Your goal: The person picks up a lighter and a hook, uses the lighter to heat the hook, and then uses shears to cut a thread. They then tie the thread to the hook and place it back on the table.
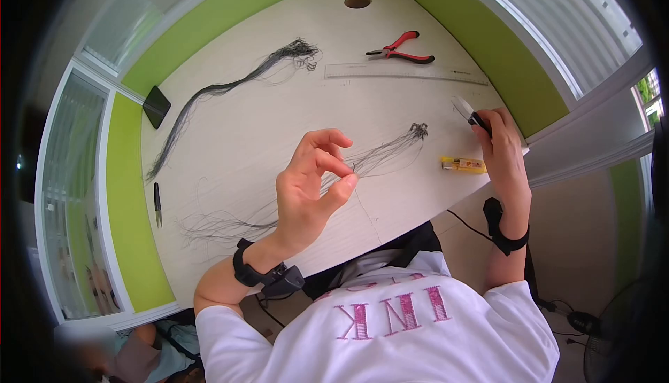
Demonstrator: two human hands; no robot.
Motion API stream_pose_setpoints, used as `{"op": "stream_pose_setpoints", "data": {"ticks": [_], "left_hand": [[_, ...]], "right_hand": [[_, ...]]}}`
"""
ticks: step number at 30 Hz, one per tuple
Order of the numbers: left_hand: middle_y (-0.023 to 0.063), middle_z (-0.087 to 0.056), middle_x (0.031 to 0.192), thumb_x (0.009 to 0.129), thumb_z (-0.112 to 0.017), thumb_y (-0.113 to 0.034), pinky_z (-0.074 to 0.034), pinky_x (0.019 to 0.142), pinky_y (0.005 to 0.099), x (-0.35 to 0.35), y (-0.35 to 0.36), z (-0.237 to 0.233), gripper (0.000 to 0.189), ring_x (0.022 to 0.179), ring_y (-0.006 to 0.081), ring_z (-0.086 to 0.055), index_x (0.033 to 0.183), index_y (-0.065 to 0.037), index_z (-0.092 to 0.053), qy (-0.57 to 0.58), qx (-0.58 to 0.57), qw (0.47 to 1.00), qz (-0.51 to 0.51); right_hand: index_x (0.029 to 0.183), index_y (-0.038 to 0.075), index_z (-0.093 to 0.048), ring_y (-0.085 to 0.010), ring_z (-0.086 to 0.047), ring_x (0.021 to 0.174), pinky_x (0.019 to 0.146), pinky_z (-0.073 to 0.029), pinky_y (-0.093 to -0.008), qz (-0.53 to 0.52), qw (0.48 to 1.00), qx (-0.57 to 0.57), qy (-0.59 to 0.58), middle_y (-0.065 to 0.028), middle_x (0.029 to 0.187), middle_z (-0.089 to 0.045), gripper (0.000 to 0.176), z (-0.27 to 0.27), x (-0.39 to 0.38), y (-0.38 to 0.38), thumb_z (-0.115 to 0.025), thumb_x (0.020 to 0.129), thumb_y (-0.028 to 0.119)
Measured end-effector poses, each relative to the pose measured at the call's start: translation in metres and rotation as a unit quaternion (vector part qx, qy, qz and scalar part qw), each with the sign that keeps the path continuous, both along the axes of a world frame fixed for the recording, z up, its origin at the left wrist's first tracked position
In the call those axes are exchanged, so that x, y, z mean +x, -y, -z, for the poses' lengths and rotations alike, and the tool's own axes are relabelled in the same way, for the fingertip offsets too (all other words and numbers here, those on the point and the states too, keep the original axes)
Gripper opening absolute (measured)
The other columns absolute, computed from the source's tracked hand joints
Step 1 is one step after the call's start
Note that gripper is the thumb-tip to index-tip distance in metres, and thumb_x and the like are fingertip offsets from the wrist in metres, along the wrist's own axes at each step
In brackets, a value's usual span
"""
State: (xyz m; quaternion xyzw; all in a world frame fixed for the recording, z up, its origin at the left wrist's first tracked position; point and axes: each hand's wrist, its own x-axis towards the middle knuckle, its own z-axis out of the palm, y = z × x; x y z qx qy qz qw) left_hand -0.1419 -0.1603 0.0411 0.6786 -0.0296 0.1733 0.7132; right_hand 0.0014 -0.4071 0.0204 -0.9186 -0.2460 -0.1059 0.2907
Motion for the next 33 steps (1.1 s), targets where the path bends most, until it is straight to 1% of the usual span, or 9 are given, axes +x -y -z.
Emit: {"op": "stream_pose_setpoints", "data": {"ticks": [2, 3, 5, 7, 9, 13, 17, 20, 33], "left_hand": [[0.0086, -0.049, 0.113, 0.072, -0.057, 0.000, -0.036, 0.085, 0.0311, 0.001, -0.002, -0.001, 0.008, 0.094, 0.0155, -0.045, 0.072, -0.006, -0.053, 0.011, 0.012, 1.000, -0.007], [0.0093, -0.050, 0.113, 0.071, -0.056, 0.000, -0.036, 0.085, 0.0319, 0.001, -0.002, -0.001, 0.008, 0.095, 0.0163, -0.045, 0.071, -0.007, -0.052, 0.024, 0.021, 0.999, -0.009], [0.0106, -0.050, 0.112, 0.070, -0.055, 0.001, -0.036, 0.087, 0.0331, 0.002, -0.004, -0.002, 0.009, 0.097, 0.0171, -0.046, 0.070, -0.007, -0.051, 0.035, 0.035, 0.999, -0.007], [0.0120, -0.051, 0.111, 0.069, -0.054, 0.001, -0.035, 0.088, 0.0343, 0.002, -0.006, -0.002, 0.010, 0.100, 0.0179, -0.046, 0.070, -0.007, -0.049, 0.047, 0.049, 0.998, -0.005], [0.0142, -0.055, 0.109, 0.070, -0.056, 0.004, -0.035, 0.088, 0.0379, 0.001, -0.009, -0.001, 0.011, 0.105, 0.0221, -0.047, 0.071, -0.005, -0.051, 0.070, 0.050, 0.996, 0.014], [0.0151, -0.056, 0.106, 0.069, -0.056, 0.006, -0.035, 0.090, 0.0388, 0.003, -0.012, 0.001, 0.013, 0.105, 0.0230, -0.048, 0.072, -0.005, -0.050, 0.115, 0.056, 0.992, 0.025], [0.0156, -0.055, 0.104, 0.069, -0.055, 0.008, -0.036, 0.091, 0.0401, 0.002, -0.011, 0.000, 0.015, 0.104, 0.0229, -0.048, 0.072, -0.005, -0.049, 0.126, 0.051, 0.990, 0.046], [0.0144, -0.055, 0.101, 0.068, -0.054, 0.006, -0.034, 0.093, 0.0411, 0.001, -0.008, -0.003, 0.014, 0.103, 0.0235, -0.047, 0.071, -0.006, -0.048, 0.111, 0.050, 0.992, 0.043], [0.0133, -0.054, 0.096, 0.068, -0.053, 0.003, -0.035, 0.089, 0.0409, 0.000, -0.006, -0.004, 0.011, 0.098, 0.0240, -0.045, 0.070, -0.006, -0.047, 0.099, 0.046, 0.992, 0.058]], "right_hand": [[0.101, -0.003, -0.053, -0.0188, -0.055, 0.074, 0.066, -0.046, -0.0288, -0.047, 0.968, 0.210, -0.129, -0.0100, 0.088, -0.053, 0.017, -0.016, -0.018, -0.013, -0.055, 0.089, 0.008], [0.105, -0.002, -0.052, -0.0125, -0.052, 0.079, 0.071, -0.044, -0.0260, -0.066, 0.938, 0.244, -0.236, -0.0068, 0.088, -0.053, 0.019, -0.022, -0.031, -0.016, -0.052, 0.091, 0.010], [0.110, -0.001, -0.050, -0.0097, -0.048, 0.082, 0.077, -0.041, -0.0233, -0.176, 0.838, 0.401, -0.326, -0.0053, 0.091, -0.054, 0.022, -0.027, -0.057, -0.035, -0.051, 0.093, 0.013], [0.112, -0.001, -0.050, -0.0089, -0.047, 0.085, 0.080, -0.039, -0.0231, -0.256, 0.791, 0.415, -0.370, -0.0036, 0.097, -0.056, 0.025, -0.031, -0.078, -0.049, -0.047, 0.095, 0.017], [0.114, -0.001, -0.050, -0.0089, -0.047, 0.085, 0.079, -0.040, -0.0227, -0.305, 0.785, 0.375, -0.388, -0.0036, 0.101, -0.057, 0.029, -0.022, -0.082, -0.055, -0.044, 0.096, 0.021], [0.106, -0.002, -0.054, -0.0121, -0.052, 0.083, 0.076, -0.042, -0.0242, -0.303, 0.786, 0.370, -0.393, -0.0077, 0.097, -0.060, 0.032, -0.017, -0.093, -0.070, -0.043, 0.096, 0.026], [0.098, -0.001, -0.058, -0.0160, -0.055, 0.069, 0.062, -0.043, -0.0267, -0.259, 0.856, 0.302, -0.330, -0.0100, 0.079, -0.060, 0.027, -0.019, -0.097, -0.075, -0.051, 0.093, 0.024], [0.094, -0.001, -0.060, -0.0164, -0.052, 0.061, 0.056, -0.042, -0.0272, -0.242, 0.871, 0.325, -0.276, -0.0091, 0.071, -0.058, 0.025, -0.017, -0.096, -0.078, -0.056, 0.090, 0.023], [0.091, -0.003, -0.062, -0.0102, -0.048, 0.057, 0.051, -0.038, -0.0238, -0.219, 0.873, 0.343, -0.270, -0.0065, 0.067, -0.058, 0.023, -0.021, -0.098, -0.083, -0.061, 0.086, 0.020]]}}
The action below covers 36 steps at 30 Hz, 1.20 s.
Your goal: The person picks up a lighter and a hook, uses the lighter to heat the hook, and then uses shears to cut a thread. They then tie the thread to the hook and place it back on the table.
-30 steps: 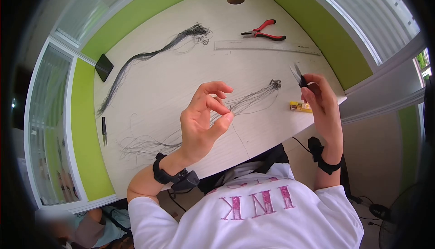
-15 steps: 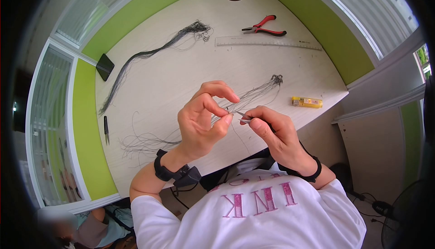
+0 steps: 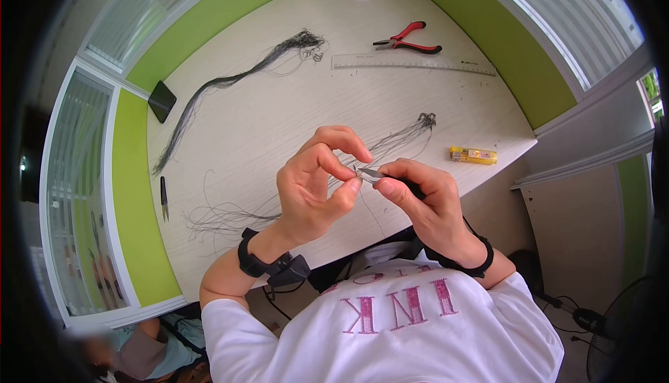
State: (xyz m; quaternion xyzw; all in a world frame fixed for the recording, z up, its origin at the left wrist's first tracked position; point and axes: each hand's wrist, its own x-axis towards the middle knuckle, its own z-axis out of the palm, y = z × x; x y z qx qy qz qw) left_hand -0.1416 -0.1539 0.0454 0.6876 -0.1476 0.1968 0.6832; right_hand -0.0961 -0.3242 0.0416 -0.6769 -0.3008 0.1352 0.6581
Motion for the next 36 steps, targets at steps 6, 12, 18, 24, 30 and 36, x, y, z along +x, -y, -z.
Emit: {"op": "stream_pose_setpoints", "data": {"ticks": [6, 12, 18, 24, 30, 36], "left_hand": [[0.0117, -0.053, 0.092, 0.068, -0.053, 0.003, -0.036, 0.087, 0.0398, -0.001, 0.001, 0.000, 0.011, 0.098, 0.0235, -0.045, 0.070, -0.006, -0.047, -0.008, -0.006, 1.000, -0.001], [0.0130, -0.056, 0.096, 0.069, -0.056, 0.009, -0.040, 0.085, 0.0385, 0.001, -0.002, 0.003, 0.015, 0.096, 0.0226, -0.050, 0.071, -0.005, -0.049, 0.015, -0.004, 1.000, 0.013], [0.0133, -0.056, 0.097, 0.068, -0.056, 0.009, -0.040, 0.085, 0.0381, 0.001, -0.002, 0.003, 0.015, 0.097, 0.0225, -0.050, 0.071, -0.005, -0.049, 0.016, -0.006, 1.000, 0.014], [0.0140, -0.056, 0.096, 0.067, -0.056, 0.011, -0.042, 0.083, 0.0379, 0.004, -0.001, 0.002, 0.017, 0.094, 0.0236, -0.052, 0.071, -0.004, -0.049, 0.041, 0.000, 0.999, 0.018], [0.0125, -0.056, 0.093, 0.066, -0.057, 0.013, -0.044, 0.078, 0.0360, 0.006, -0.005, 0.001, 0.019, 0.092, 0.0239, -0.053, 0.073, -0.003, -0.052, 0.078, 0.031, 0.996, 0.027], [0.0100, -0.057, 0.090, 0.065, -0.059, 0.013, -0.045, 0.074, 0.0333, 0.007, -0.005, 0.001, 0.019, 0.089, 0.0225, -0.053, 0.073, -0.003, -0.055, 0.071, 0.032, 0.997, 0.030]], "right_hand": [[0.091, -0.003, -0.062, -0.0084, -0.045, 0.056, 0.050, -0.037, -0.0231, -0.022, 0.998, 0.002, -0.054, -0.0050, 0.065, -0.057, 0.024, 0.002, -0.001, 0.000, -0.060, 0.088, 0.021], [0.090, -0.003, -0.062, -0.0067, -0.040, 0.056, 0.049, -0.033, -0.0221, -0.025, 0.997, 0.002, -0.079, -0.0020, 0.063, -0.054, 0.025, 0.002, -0.002, 0.000, -0.060, 0.088, 0.022], [0.090, -0.003, -0.062, -0.0058, -0.041, 0.058, 0.051, -0.034, -0.0212, -0.033, 0.994, 0.006, -0.104, -0.0008, 0.064, -0.054, 0.026, 0.001, -0.002, 0.001, -0.059, 0.088, 0.023], [0.088, -0.002, -0.063, -0.0056, -0.047, 0.070, 0.062, -0.039, -0.0200, -0.081, 0.968, 0.048, -0.232, 0.0002, 0.074, -0.058, 0.030, 0.001, -0.001, 0.003, -0.057, 0.090, 0.028], [0.090, -0.002, -0.062, -0.0058, -0.049, 0.077, 0.071, -0.041, -0.0210, -0.133, 0.936, 0.073, -0.316, -0.0005, 0.082, -0.058, 0.032, -0.005, 0.001, 0.007, -0.055, 0.091, 0.029], [0.091, -0.001, -0.062, -0.0058, -0.049, 0.078, 0.072, -0.042, -0.0213, -0.131, 0.934, 0.079, -0.324, -0.0003, 0.083, -0.058, 0.032, -0.007, 0.002, 0.009, -0.055, 0.091, 0.030]]}}
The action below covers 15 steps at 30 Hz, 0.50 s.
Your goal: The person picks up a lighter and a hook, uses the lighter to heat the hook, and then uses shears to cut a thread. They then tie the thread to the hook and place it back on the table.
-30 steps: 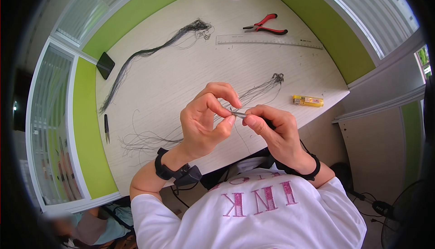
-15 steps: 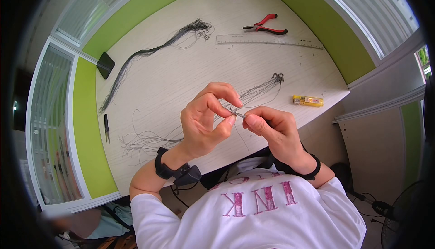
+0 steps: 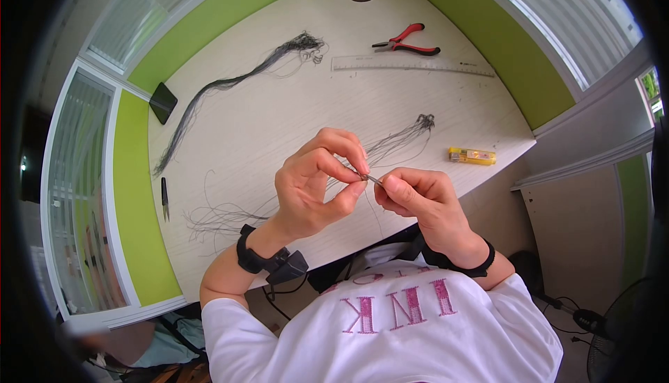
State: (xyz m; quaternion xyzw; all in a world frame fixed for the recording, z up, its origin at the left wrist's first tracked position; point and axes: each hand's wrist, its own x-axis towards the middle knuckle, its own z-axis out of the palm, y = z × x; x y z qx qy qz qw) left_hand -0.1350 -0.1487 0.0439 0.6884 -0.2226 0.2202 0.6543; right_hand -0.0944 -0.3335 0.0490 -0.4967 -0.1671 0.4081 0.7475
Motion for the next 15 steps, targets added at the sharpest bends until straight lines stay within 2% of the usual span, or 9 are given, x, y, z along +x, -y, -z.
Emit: {"op": "stream_pose_setpoints", "data": {"ticks": [6, 15], "left_hand": [[0.0101, -0.057, 0.090, 0.065, -0.060, 0.013, -0.044, 0.071, 0.0314, 0.0002, 0.0003, -0.0014, 0.019, 0.087, 0.0207, -0.053, 0.073, -0.003, -0.055, -0.014, -0.003, 1.000, 0.010], [0.0101, -0.057, 0.088, 0.066, -0.060, 0.013, -0.044, 0.069, 0.0301, -0.0013, -0.0005, -0.0036, 0.018, 0.086, 0.0195, -0.052, 0.072, -0.003, -0.054, -0.038, -0.006, 0.999, 0.017]], "right_hand": [[0.089, -0.001, -0.063, -0.0052, -0.048, 0.076, 0.070, -0.040, -0.0203, -0.007, 1.000, 0.001, -0.008, -0.0001, 0.081, -0.058, 0.032, -0.0005, 0.0004, 0.0012, -0.054, 0.091, 0.031], [0.084, 0.002, -0.063, -0.0035, -0.039, 0.065, 0.057, -0.031, -0.0191, -0.023, 1.000, -0.005, -0.019, 0.0031, 0.072, -0.052, 0.034, -0.0026, 0.0009, -0.0001, -0.054, 0.091, 0.034]]}}
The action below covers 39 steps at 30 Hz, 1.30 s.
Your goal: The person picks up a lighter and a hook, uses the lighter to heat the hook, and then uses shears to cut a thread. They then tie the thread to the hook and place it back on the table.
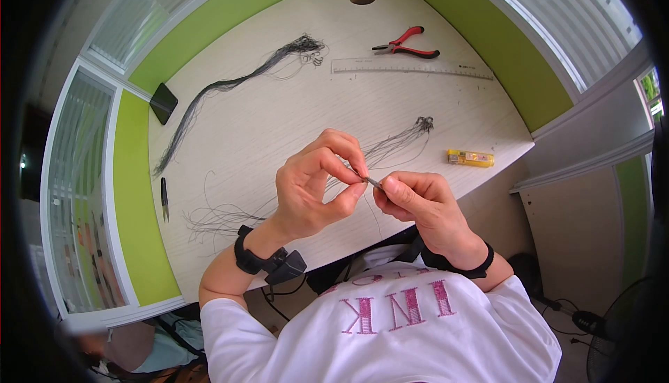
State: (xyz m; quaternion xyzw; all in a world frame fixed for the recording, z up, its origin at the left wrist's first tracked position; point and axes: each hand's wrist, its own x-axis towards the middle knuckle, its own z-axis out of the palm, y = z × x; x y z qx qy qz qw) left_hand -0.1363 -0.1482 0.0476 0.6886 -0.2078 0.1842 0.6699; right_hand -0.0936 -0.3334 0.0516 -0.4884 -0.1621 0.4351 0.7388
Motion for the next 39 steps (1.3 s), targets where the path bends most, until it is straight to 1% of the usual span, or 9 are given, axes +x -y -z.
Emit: {"op": "stream_pose_setpoints", "data": {"ticks": [5, 11, 20, 22, 24, 25, 27, 32, 39], "left_hand": [[0.0100, -0.056, 0.087, 0.066, -0.060, 0.013, -0.044, 0.069, 0.0299, -0.0009, -0.0004, -0.0023, 0.018, 0.084, 0.0185, -0.052, 0.071, -0.003, -0.054, -0.006, 0.008, 1.000, -0.001], [0.0098, -0.056, 0.085, 0.066, -0.060, 0.012, -0.044, 0.068, 0.0293, -0.0014, -0.0006, -0.0043, 0.018, 0.081, 0.0173, -0.052, 0.071, -0.003, -0.053, -0.009, 0.020, 1.000, -0.003], [0.0101, -0.056, 0.084, 0.067, -0.060, 0.011, -0.043, 0.068, 0.0285, -0.0023, -0.0019, -0.0053, 0.016, 0.079, 0.0164, -0.052, 0.071, -0.002, -0.053, -0.022, 0.020, 1.000, -0.006], [0.0101, -0.056, 0.084, 0.068, -0.060, 0.011, -0.043, 0.068, 0.0284, -0.0026, -0.0010, -0.0052, 0.015, 0.079, 0.0163, -0.052, 0.071, -0.002, -0.053, -0.027, 0.016, 0.999, -0.004], [0.0084, -0.054, 0.080, 0.065, -0.054, 0.012, -0.039, 0.066, 0.0297, -0.0028, 0.0018, -0.0064, 0.017, 0.076, 0.0167, -0.047, 0.068, -0.004, -0.049, -0.039, 0.011, 0.999, -0.015], [0.0084, -0.054, 0.080, 0.065, -0.054, 0.012, -0.039, 0.066, 0.0297, -0.0024, 0.0007, -0.0056, 0.017, 0.076, 0.0167, -0.047, 0.068, -0.004, -0.049, -0.038, 0.011, 0.999, -0.016], [0.0104, -0.056, 0.084, 0.068, -0.060, 0.010, -0.043, 0.069, 0.0280, -0.0016, -0.0029, -0.0032, 0.014, 0.080, 0.0157, -0.052, 0.071, -0.002, -0.054, -0.031, 0.012, 0.999, 0.009], [0.0103, -0.055, 0.085, 0.069, -0.060, 0.011, -0.043, 0.071, 0.0279, -0.0025, -0.0032, -0.0048, 0.014, 0.080, 0.0150, -0.052, 0.073, -0.001, -0.055, -0.054, 0.000, 0.998, 0.028], [0.0099, -0.056, 0.086, 0.069, -0.060, 0.011, -0.043, 0.072, 0.0276, -0.0025, -0.0026, -0.0039, 0.014, 0.081, 0.0147, -0.052, 0.074, -0.001, -0.056, -0.058, -0.004, 0.998, 0.038]], "right_hand": [[0.078, 0.004, -0.061, -0.0027, -0.032, 0.058, 0.051, -0.024, -0.0190, -0.007, 1.000, -0.012, -0.019, 0.0046, 0.067, -0.047, 0.036, -0.0005, 0.0001, -0.0010, -0.054, 0.091, 0.037], [0.073, 0.006, -0.059, -0.0028, -0.026, 0.055, 0.049, -0.020, -0.0201, -0.023, 0.999, -0.008, -0.038, 0.0062, 0.063, -0.041, 0.036, -0.0003, 0.0003, -0.0012, -0.054, 0.090, 0.038], [0.076, 0.006, -0.059, -0.0026, -0.022, 0.053, 0.047, -0.016, -0.0200, -0.035, 0.997, 0.001, -0.074, 0.0076, 0.060, -0.038, 0.039, 0.0039, -0.0020, -0.0025, -0.051, 0.091, 0.042], [0.077, 0.006, -0.059, -0.0025, -0.022, 0.052, 0.047, -0.016, -0.0197, -0.042, 0.996, -0.001, -0.082, 0.0077, 0.060, -0.038, 0.039, 0.0035, -0.0014, -0.0017, -0.051, 0.091, 0.042], [0.077, 0.006, -0.059, -0.0023, -0.022, 0.052, 0.047, -0.016, -0.0194, -0.048, 0.995, -0.002, -0.090, 0.0078, 0.060, -0.038, 0.039, 0.0027, -0.0005, -0.0012, -0.051, 0.091, 0.042], [0.078, 0.006, -0.059, -0.0023, -0.022, 0.052, 0.046, -0.016, -0.0191, -0.053, 0.993, -0.002, -0.103, 0.0079, 0.060, -0.037, 0.039, 0.0023, 0.0000, -0.0012, -0.051, 0.091, 0.042], [0.078, 0.006, -0.058, -0.0022, -0.022, 0.052, 0.046, -0.016, -0.0188, -0.059, 0.992, -0.002, -0.116, 0.0081, 0.059, -0.036, 0.039, 0.0020, 0.0012, -0.0009, -0.051, 0.091, 0.042], [0.077, 0.006, -0.058, -0.0023, -0.022, 0.050, 0.045, -0.017, -0.0187, -0.085, 0.983, -0.003, -0.162, 0.0087, 0.058, -0.034, 0.039, 0.0006, 0.0045, 0.0002, -0.052, 0.091, 0.041], [0.076, 0.006, -0.058, -0.0024, -0.022, 0.050, 0.045, -0.016, -0.0187, -0.077, 0.985, -0.016, -0.151, 0.0087, 0.057, -0.034, 0.038, -0.0015, 0.0041, 0.0002, -0.051, 0.091, 0.041]]}}
